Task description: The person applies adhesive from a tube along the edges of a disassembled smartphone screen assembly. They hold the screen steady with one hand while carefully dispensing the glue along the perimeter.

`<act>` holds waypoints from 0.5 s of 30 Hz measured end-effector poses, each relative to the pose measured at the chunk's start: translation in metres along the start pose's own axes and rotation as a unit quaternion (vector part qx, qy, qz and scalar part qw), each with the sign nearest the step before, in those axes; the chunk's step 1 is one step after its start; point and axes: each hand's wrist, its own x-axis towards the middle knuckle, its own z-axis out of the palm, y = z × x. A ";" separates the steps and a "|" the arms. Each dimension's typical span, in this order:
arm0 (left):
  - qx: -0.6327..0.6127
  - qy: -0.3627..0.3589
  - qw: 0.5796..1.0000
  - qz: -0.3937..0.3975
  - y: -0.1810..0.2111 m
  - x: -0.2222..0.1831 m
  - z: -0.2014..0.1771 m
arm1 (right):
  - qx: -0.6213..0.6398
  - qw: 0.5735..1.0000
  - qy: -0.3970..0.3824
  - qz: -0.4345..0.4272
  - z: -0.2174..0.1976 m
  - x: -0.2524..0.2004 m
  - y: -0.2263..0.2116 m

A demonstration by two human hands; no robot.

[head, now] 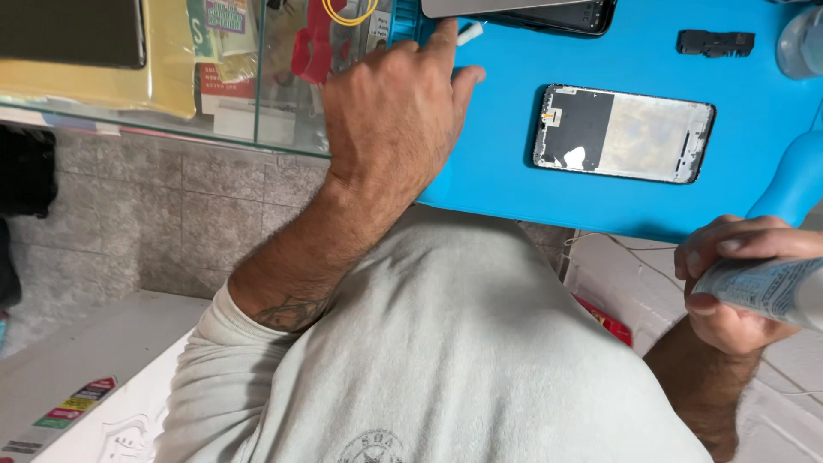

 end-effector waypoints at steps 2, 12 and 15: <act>-0.024 0.001 1.000 0.010 0.002 0.002 -0.004 | 0.003 1.000 -0.011 -0.002 -0.015 0.005 0.009; 0.047 0.060 0.997 -0.021 0.024 0.011 -0.005 | -0.027 0.998 -0.064 0.003 -0.062 0.022 0.034; 0.028 0.035 0.998 -0.035 0.029 0.014 -0.005 | -0.092 0.990 -0.099 -0.052 -0.055 0.032 0.026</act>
